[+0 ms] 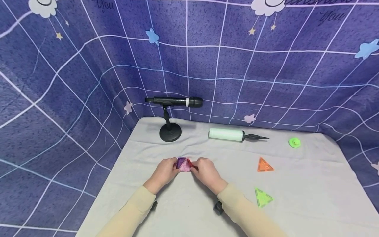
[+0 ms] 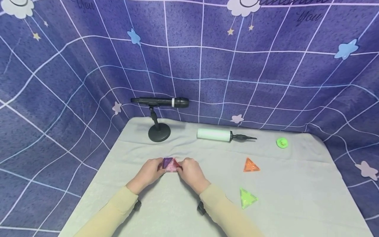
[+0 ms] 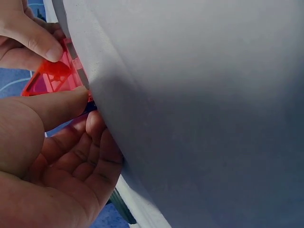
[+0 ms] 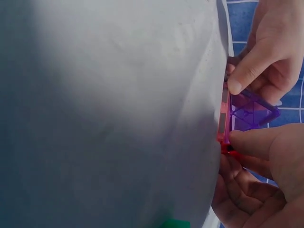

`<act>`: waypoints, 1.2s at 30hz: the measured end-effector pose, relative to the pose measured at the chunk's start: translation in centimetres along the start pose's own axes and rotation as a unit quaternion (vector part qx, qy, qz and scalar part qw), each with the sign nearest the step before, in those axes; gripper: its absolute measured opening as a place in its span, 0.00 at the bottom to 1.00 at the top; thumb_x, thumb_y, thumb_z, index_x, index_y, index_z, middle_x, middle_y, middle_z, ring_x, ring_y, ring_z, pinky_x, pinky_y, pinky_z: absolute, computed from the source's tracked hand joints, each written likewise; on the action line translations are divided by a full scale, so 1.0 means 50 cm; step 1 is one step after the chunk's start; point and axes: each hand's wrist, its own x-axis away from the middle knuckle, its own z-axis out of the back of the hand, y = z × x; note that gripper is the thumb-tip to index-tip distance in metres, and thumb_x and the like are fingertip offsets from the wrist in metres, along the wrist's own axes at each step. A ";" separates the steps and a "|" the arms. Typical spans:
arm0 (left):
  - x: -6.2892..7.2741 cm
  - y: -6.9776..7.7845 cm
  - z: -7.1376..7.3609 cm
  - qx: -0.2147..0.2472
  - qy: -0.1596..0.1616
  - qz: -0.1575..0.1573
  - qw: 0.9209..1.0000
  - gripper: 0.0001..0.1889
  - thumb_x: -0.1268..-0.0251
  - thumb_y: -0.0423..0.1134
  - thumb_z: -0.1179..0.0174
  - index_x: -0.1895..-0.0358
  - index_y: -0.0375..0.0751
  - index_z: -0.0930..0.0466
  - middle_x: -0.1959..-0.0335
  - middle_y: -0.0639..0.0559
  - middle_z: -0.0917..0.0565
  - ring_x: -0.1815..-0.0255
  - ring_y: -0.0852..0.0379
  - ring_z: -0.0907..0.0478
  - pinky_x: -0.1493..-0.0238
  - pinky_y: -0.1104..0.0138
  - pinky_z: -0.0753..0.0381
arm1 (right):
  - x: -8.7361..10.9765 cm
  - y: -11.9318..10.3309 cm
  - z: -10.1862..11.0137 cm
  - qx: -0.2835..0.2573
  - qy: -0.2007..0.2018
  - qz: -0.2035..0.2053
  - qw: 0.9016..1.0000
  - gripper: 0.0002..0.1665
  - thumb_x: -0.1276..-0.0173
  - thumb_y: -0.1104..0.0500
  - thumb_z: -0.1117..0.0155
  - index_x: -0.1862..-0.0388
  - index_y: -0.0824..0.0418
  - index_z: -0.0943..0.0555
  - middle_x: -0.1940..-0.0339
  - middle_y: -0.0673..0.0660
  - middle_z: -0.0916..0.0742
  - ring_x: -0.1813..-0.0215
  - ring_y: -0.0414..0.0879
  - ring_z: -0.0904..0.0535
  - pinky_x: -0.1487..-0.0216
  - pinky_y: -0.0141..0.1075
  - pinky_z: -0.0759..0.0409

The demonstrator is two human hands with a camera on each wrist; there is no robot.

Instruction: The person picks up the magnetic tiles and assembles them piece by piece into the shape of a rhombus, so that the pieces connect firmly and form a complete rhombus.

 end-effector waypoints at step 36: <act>0.003 0.017 0.000 -0.062 0.016 -0.063 0.996 0.17 0.46 0.28 0.24 0.74 0.42 0.28 0.80 0.51 0.27 0.75 0.46 0.22 0.71 0.51 0.24 | -0.001 -0.013 -0.008 0.077 0.014 0.037 0.996 0.06 0.37 0.60 0.21 0.69 0.60 0.11 0.75 0.53 0.19 0.72 0.47 0.19 0.68 0.41 0.18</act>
